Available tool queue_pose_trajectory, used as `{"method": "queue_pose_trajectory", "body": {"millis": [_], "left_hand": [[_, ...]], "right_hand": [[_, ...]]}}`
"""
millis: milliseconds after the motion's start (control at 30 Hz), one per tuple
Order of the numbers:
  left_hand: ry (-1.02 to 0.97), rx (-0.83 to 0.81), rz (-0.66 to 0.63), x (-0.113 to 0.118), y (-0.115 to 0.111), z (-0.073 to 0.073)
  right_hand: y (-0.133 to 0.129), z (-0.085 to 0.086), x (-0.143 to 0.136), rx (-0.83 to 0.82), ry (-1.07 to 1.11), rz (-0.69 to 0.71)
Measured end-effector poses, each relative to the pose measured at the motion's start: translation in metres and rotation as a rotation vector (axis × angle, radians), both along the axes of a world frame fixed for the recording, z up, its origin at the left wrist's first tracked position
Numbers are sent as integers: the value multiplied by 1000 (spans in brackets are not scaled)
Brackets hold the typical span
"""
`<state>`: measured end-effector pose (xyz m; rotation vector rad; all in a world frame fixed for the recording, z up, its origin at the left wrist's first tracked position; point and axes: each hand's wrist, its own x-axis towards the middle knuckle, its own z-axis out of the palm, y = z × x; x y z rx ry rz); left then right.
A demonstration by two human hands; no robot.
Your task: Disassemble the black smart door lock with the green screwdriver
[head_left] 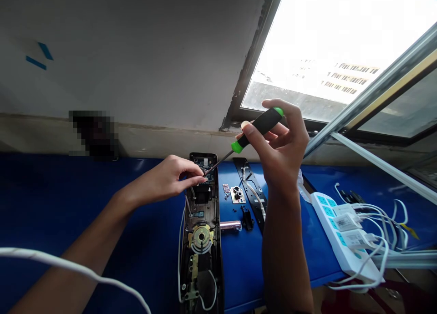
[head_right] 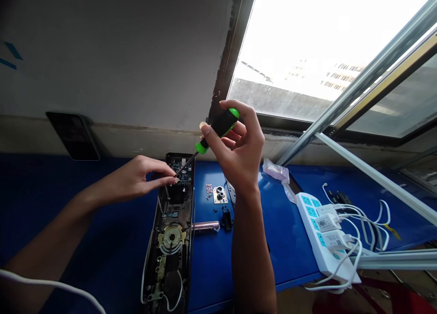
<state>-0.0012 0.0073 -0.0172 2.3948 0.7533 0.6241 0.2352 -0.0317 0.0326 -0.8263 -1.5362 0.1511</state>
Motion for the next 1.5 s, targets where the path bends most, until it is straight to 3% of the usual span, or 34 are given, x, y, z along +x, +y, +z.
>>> {"method": "queue_pose_trajectory", "body": {"millis": [567,733,1167,1500], "left_hand": [[-95,106,-34,-3,5,-5],[-152,79,-6,-3,6,-8],[-59,45,-45,0,6,-8],[-68,101,-47,-2,8,-12]], "right_hand": [[3,-1,1,55,-57,-51],[3,-1,-1,66,23,-49],[6,-4,-4,-7,42,-93],[5,-4,0,44,-19,-120]]}}
